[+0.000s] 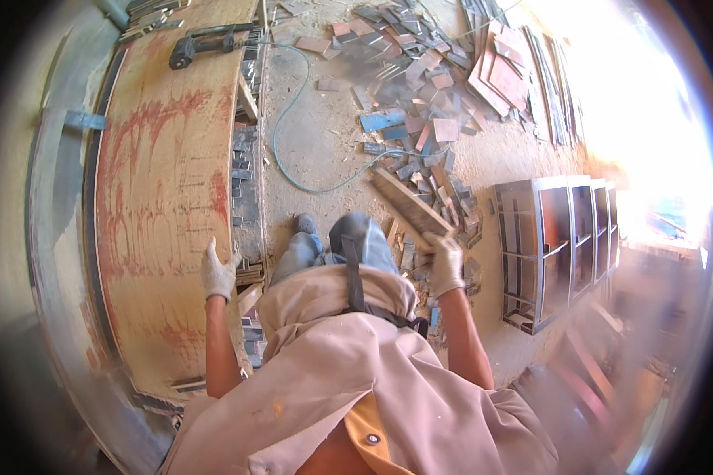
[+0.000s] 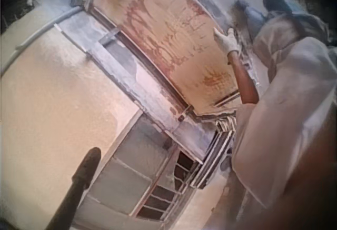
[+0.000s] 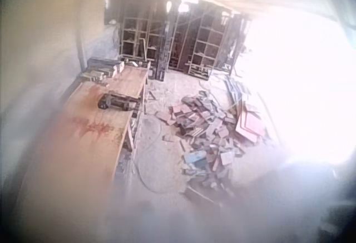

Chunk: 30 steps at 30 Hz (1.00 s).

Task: The person assembles a wooden frame by positioning planks and using a nail gun to fasten them together. They repeatedly pick up pieces, align them, and drive nails into the joints.

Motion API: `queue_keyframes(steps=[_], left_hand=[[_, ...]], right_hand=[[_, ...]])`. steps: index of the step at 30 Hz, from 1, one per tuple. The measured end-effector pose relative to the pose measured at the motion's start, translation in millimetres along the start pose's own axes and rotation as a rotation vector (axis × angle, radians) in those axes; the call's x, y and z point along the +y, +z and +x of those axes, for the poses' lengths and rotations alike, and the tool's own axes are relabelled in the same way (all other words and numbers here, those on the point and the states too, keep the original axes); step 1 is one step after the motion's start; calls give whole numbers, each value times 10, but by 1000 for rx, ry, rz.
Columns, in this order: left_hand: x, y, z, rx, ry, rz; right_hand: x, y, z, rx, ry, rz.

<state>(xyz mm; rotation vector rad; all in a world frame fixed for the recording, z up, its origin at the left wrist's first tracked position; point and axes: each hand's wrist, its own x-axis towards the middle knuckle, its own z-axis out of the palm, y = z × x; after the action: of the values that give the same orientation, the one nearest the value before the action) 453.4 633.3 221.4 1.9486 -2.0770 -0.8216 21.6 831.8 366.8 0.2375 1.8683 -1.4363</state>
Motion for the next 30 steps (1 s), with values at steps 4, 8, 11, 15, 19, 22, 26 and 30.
queue_keyframes(steps=[4, 8, 11, 15, 19, 22, 26, 30], left_hand=[[126, 68, 947, 66, 107, -81], [223, 25, 1211, 123, 142, -142], [370, -17, 964, 108, -23, -178], [297, -67, 313, 47, -407, -284], [434, 88, 331, 2, -602, -250], [1024, -23, 1081, 293, -303, -319], [2446, -646, 2317, 414, 41, -233], [3075, -648, 3181, 579, 239, -84]], right_hand=[[-491, 34, 418, 100, -116, 63], [-1020, 438, 825, 102, -98, 154], [-1430, 951, 1207, 78, -193, 142], [-1948, 1963, 1304, -86, -315, 26], [-2347, 2674, 1419, -365, -259, -169], [-2626, 3196, 1466, -561, -205, -281], [-2754, 4110, 1648, -845, -117, -535], [-2738, 4905, 1383, -1184, -58, -646]])
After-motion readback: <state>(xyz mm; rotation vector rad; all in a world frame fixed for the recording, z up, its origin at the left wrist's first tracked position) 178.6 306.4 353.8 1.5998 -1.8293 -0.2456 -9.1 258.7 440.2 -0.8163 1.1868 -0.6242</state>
